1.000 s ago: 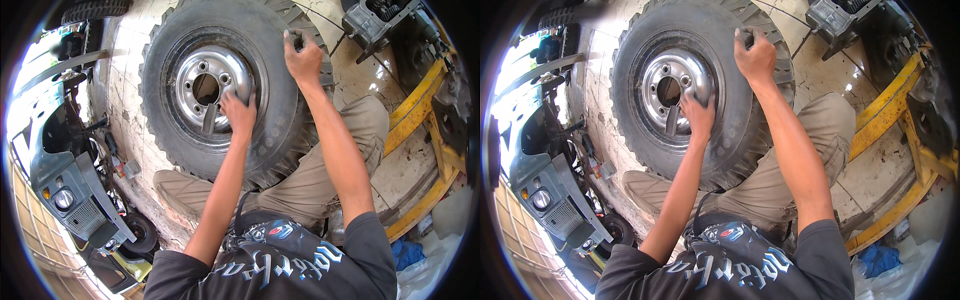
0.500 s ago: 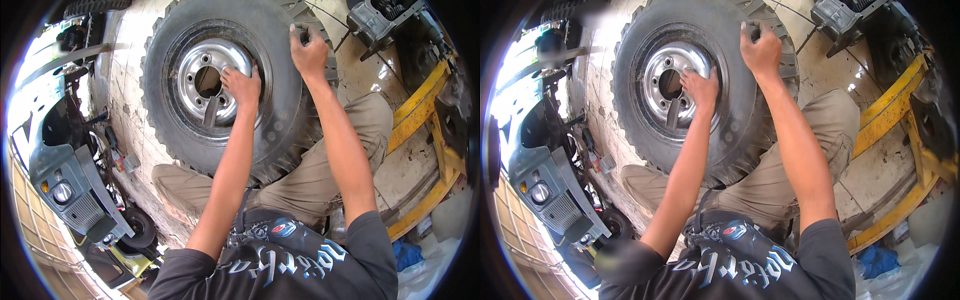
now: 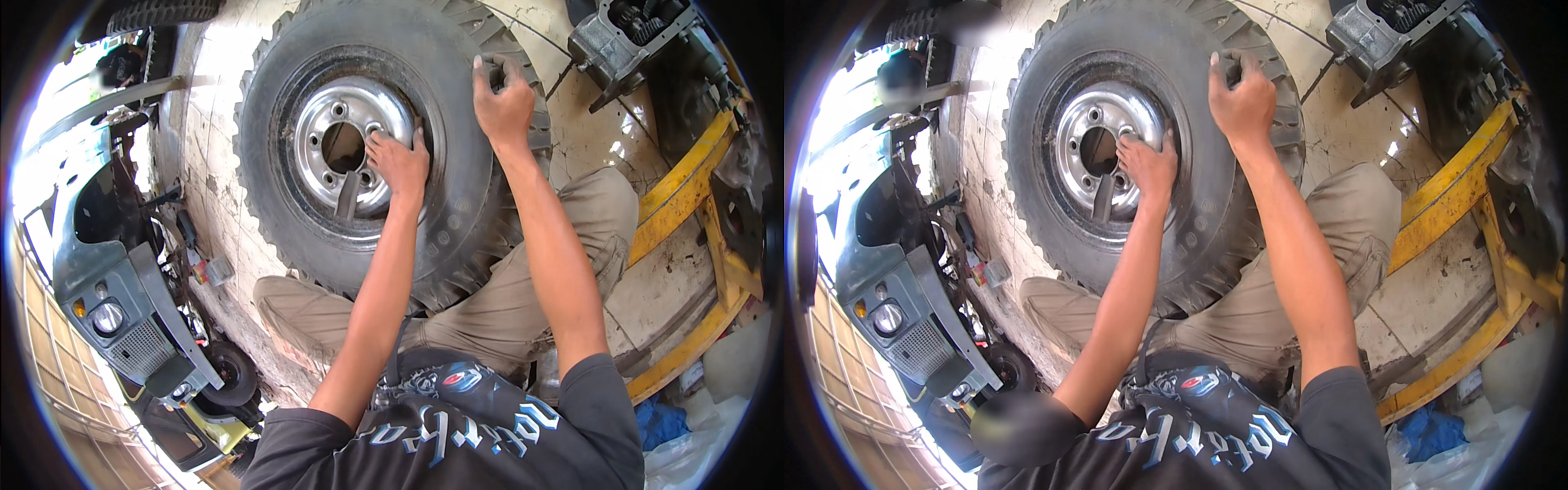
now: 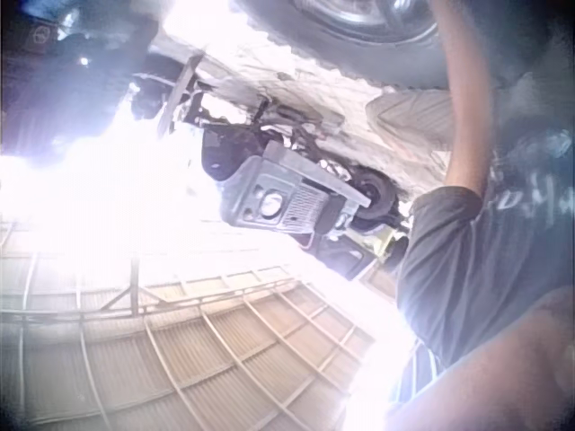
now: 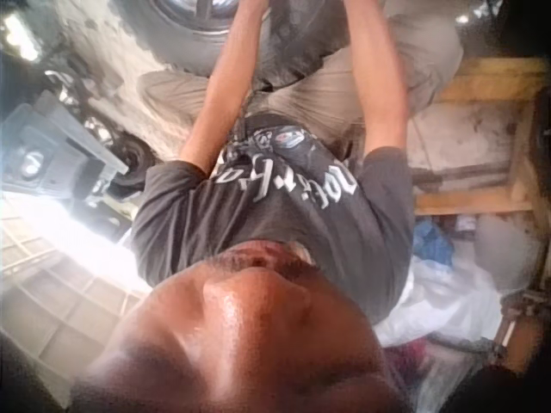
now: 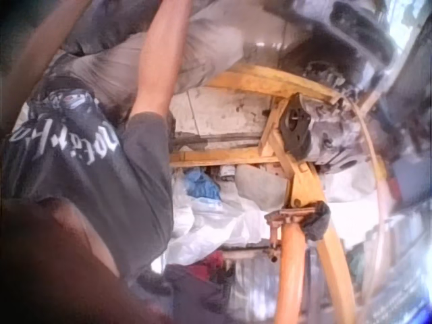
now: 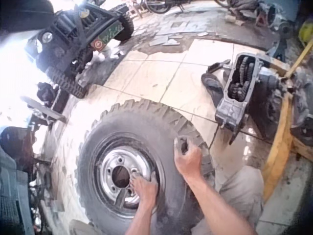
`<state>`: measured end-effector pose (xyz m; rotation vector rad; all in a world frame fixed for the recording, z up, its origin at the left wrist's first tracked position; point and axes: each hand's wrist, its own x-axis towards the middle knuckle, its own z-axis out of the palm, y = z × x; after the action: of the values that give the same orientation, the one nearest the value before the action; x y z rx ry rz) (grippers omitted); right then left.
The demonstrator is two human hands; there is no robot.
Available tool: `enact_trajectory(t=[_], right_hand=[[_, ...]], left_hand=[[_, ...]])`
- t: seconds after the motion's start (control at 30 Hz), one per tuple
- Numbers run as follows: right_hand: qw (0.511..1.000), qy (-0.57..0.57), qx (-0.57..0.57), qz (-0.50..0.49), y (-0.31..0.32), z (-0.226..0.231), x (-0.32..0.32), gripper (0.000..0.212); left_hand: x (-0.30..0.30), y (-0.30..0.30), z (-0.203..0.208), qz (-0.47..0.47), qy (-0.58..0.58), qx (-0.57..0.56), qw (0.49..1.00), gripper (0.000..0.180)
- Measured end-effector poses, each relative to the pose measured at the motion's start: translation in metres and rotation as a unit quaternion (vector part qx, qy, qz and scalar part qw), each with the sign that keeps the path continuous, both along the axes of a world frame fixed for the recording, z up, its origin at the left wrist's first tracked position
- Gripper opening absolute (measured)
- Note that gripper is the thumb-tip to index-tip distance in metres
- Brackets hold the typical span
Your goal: The person sits on the floor and scrubs the rim of a large off-road tire with a small abrasive block. They systematically rub the metal surface of the wheel, moving around the circumference to clean the area.
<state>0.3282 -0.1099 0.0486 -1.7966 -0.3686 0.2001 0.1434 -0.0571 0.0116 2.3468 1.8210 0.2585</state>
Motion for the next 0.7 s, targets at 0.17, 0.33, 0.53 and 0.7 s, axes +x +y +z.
enact_trajectory(t=[0.17, 0.33, 0.53, 0.7], right_hand=[[1.000, 0.008, 0.015, -0.007, -0.002, -0.006, -0.001, 0.029], [0.999, 0.046, 0.002, -0.012, -0.002, 0.005, 0.003, 0.028], [0.999, -0.026, 0.028, -0.014, 0.003, 0.002, -0.004, 0.026], [1.000, -0.005, 0.018, -0.019, 0.001, 0.001, 0.005, 0.026]], left_hand=[[-0.042, -0.017, 0.007, -0.052, 0.014, -0.037, 0.998, 0.081], [-0.062, -0.032, 0.025, -0.046, 0.086, -0.105, 0.990, 0.090], [0.011, 0.022, -0.013, 0.030, 0.016, 0.010, 0.999, 0.096], [-0.022, -0.009, 0.007, -0.035, 0.042, -0.045, 0.997, 0.091]])
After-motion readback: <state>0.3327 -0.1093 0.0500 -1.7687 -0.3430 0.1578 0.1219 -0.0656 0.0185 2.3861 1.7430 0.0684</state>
